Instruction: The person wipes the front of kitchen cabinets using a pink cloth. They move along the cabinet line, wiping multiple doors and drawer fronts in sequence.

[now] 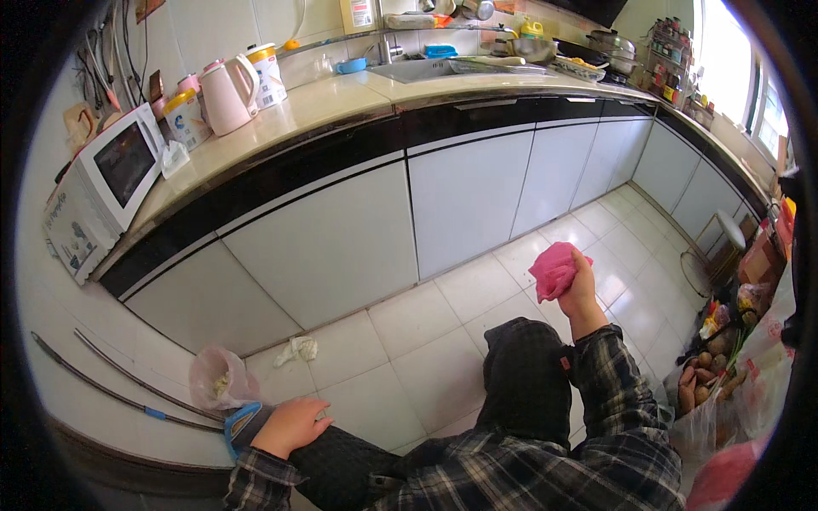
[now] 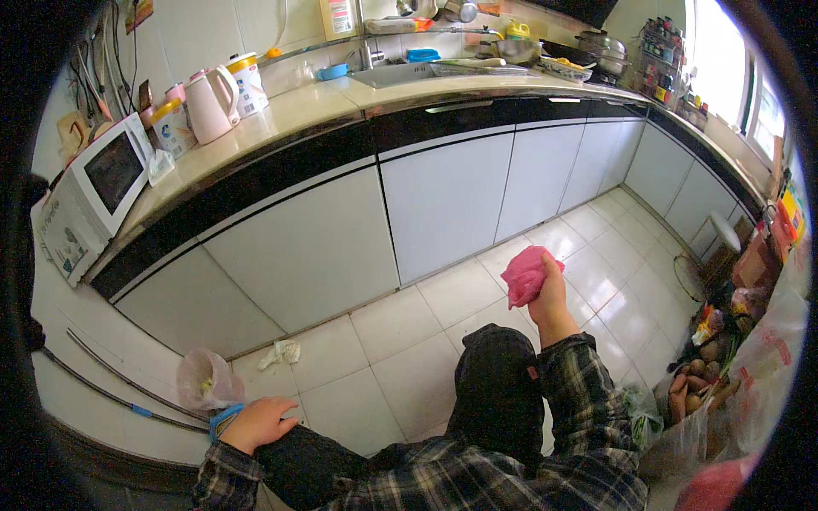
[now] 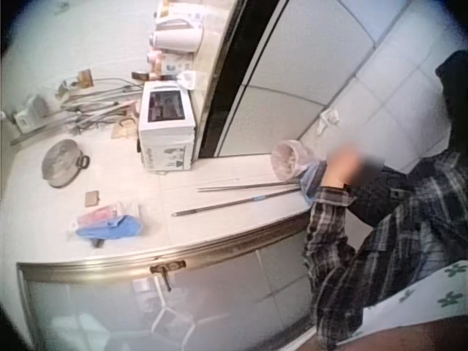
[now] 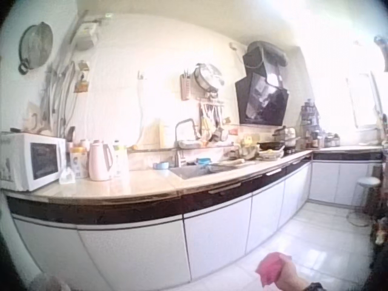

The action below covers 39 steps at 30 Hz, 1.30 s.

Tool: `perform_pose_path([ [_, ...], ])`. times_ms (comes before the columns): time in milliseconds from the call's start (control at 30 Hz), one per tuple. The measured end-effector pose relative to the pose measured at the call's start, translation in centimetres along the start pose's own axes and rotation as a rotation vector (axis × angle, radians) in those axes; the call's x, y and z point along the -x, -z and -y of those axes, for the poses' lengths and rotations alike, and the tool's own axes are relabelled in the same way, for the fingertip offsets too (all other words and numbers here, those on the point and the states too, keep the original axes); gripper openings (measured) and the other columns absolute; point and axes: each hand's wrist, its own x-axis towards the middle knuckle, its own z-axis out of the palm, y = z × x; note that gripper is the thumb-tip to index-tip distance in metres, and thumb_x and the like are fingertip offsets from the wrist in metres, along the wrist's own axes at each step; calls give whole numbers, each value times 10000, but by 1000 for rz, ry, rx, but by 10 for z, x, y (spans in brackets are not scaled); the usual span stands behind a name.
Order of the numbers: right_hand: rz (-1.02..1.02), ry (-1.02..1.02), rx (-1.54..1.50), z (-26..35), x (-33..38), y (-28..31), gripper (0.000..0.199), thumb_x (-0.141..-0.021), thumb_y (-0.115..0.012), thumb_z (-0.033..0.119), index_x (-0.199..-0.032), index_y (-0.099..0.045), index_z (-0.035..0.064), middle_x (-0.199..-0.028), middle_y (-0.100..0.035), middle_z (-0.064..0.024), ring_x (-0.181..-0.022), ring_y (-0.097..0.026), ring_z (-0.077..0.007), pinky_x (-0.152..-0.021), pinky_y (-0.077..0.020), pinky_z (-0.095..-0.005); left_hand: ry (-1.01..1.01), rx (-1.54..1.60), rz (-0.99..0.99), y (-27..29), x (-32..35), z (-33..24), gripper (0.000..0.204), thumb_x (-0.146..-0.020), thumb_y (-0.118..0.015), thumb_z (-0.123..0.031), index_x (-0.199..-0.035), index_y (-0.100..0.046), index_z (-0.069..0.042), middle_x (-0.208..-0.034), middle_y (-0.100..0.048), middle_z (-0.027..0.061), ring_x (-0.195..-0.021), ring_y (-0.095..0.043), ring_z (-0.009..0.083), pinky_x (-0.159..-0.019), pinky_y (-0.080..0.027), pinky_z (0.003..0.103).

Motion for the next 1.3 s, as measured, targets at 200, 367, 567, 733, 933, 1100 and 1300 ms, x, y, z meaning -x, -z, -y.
perform_pose_path([
  [200, 28, 28, -9, 23, -61, 36, 365, -953, -538, 338, -1185, -526, 57, -1073, -613, -88, -962, -613, -241, -799, -525, -407, 15, -3, -278, 13, -79, -38, 333, -881, -620, -276, -1122, -629, -47, -1126, -634, 166, -1043, -584, 365, -896, -472, 438],
  [367, 5, 40, 8, 42, -102, 76, 397, -948, -553, 357, -1204, -515, 54, -1052, -609, -82, -935, -610, -227, -790, -524, -384, 15, 20, -423, 26, -151, -78, 307, -882, -616, -242, -1111, -622, -39, -1151, -622, 155, -1051, -579, 364, -897, -470, 429],
  [567, -2, 18, 72, 73, -152, 83, 430, -953, -538, 387, -1236, -482, 68, -1013, -589, -69, -855, -603, -194, -719, -519, -340, -61, 63, -386, 28, -235, -131, 329, -876, -621, -270, -1112, -631, -41, -1148, -624, 159, -1057, -581, 358, -907, -472, 423],
  [733, 185, 43, 131, 92, -186, 50, 434, -959, -528, 413, -1226, -475, 75, -1034, -587, -84, -871, -596, -220, -729, -520, -365, 22, 133, -432, 5, -305, -152, 372, -874, -625, -291, -1153, -613, -45, -1161, -621, 162, -1090, -570, 357, -937, -459, 427],
  [933, 166, -21, 158, 99, -224, -2, 428, -965, -530, 430, -1221, -474, 91, -1091, -583, -78, -962, -586, -220, -807, -505, -380, 77, 188, -522, 6, -343, -142, 398, -869, -634, -290, -1172, -590, -35, -1220, -587, 178, -1159, -528, 368, -979, -435, 429],
  [1100, 79, 51, 106, 76, -281, -18, 458, -952, -515, 489, -1205, -475, 110, -1095, -566, -83, -940, -582, -258, -714, -509, -433, 176, 321, -568, 13, -370, -134, 411, -862, -637, -291, -1171, -582, -27, -1226, -580, 185, -1161, -525, 369, -992, -431, 428],
  [1300, -124, 203, 104, 43, -347, -41, 543, -925, -513, 568, -1250, -426, 141, -1122, -543, -69, -914, -599, -268, -680, -532, -494, 135, 212, -318, -14, -419, -140, 445, -863, -640, -308, -1208, -565, -37, -1261, -557, 164, -1176, -517, 358, -989, -435, 432],
])
